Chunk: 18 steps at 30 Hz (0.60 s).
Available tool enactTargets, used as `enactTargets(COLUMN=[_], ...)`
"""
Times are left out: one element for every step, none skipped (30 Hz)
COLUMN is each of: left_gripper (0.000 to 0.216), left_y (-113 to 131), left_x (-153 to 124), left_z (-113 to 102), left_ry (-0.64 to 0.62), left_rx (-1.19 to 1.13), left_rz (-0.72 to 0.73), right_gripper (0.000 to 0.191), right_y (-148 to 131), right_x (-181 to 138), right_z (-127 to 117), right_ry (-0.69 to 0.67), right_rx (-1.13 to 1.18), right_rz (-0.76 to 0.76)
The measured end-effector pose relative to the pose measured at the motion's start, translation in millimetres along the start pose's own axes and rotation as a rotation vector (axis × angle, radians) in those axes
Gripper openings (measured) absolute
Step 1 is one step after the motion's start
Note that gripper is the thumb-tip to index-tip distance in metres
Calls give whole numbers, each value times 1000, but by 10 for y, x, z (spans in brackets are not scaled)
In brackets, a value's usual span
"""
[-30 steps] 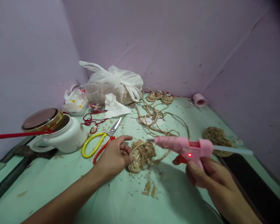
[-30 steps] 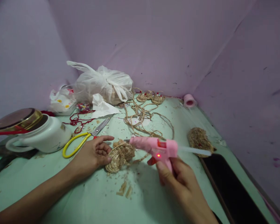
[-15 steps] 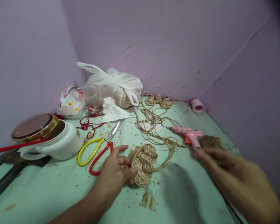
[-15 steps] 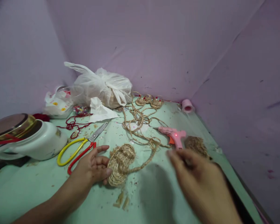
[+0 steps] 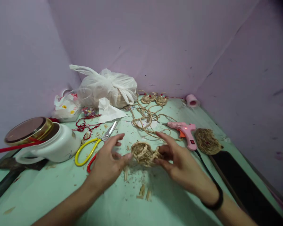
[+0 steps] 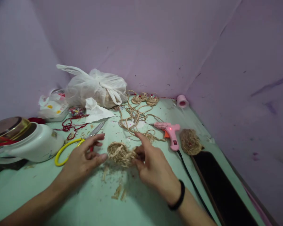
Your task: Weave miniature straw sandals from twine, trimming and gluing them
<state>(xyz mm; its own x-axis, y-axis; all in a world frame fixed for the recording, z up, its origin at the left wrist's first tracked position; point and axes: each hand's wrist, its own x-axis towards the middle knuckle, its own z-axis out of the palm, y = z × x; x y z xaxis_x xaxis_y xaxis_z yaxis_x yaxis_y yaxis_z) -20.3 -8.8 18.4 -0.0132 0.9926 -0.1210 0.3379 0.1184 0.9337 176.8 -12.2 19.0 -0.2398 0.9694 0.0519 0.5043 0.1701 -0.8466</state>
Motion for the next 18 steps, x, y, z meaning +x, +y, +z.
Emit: enactTargets(left_gripper=[54, 50, 49, 51, 54, 55, 55, 52, 48, 45, 44, 45, 46, 47, 45, 41, 35, 28], left_y=[23, 41, 52, 57, 56, 51, 43, 33, 21, 10, 0, -9, -15, -19, -19, -17, -12, -7], left_x=[35, 66, 89, 105, 114, 118, 117, 114, 110, 106, 103, 100, 97, 96, 94, 93, 92, 91], left_z=[-49, -84, -104, -107, -98, -78, -53, -26, -1, 20, 35, 46, 51, 53, 53, 52, 51, 51], left_ry=[-33, -87, -148, -204, -243, -260, -259, -246, -233, -224, -225, -233, -244, -254, -262, -268, -274, -282], left_rx=[57, 77, 85, 86, 95, 117, 150, 191, 237, 285, 335, 383, 428, 466, 493, 507, 508, 501], left_rz=[85, 153, 197, 224, 235, 238, 240, 246, 259, 278, 300, 322, 340, 353, 358, 355, 345, 331], right_gripper=[62, 63, 65, 68, 70, 72, 73, 73, 73, 73, 73, 74, 74, 73, 73, 72, 72, 71], right_y=[-15, -28, -38, -43, -42, -35, -24, -7, 12, 33, 54, 73, 91, 105, 117, 126, 132, 136], right_x=[53, 105, 152, 190, 218, 234, 239, 234, 222, 206, 186, 166, 148, 131, 117, 107, 99, 95], right_z=[-73, -124, -151, -155, -139, -108, -69, -26, 15, 52, 83, 107, 127, 141, 152, 161, 167, 172], right_ry=[-43, -80, -80, -69, -54, -33, -16, 0, 16, 32, 43, 52, 56, 54, 46, 36, 26, 18], right_rx=[-124, -229, -312, -369, -408, -432, -445, -450, -448, -441, -431, -419, -408, -399, -393, -387, -382, -375], right_rz=[-80, -134, -168, -195, -218, -238, -255, -267, -272, -269, -259, -247, -236, -230, -228, -230, -236, -241])
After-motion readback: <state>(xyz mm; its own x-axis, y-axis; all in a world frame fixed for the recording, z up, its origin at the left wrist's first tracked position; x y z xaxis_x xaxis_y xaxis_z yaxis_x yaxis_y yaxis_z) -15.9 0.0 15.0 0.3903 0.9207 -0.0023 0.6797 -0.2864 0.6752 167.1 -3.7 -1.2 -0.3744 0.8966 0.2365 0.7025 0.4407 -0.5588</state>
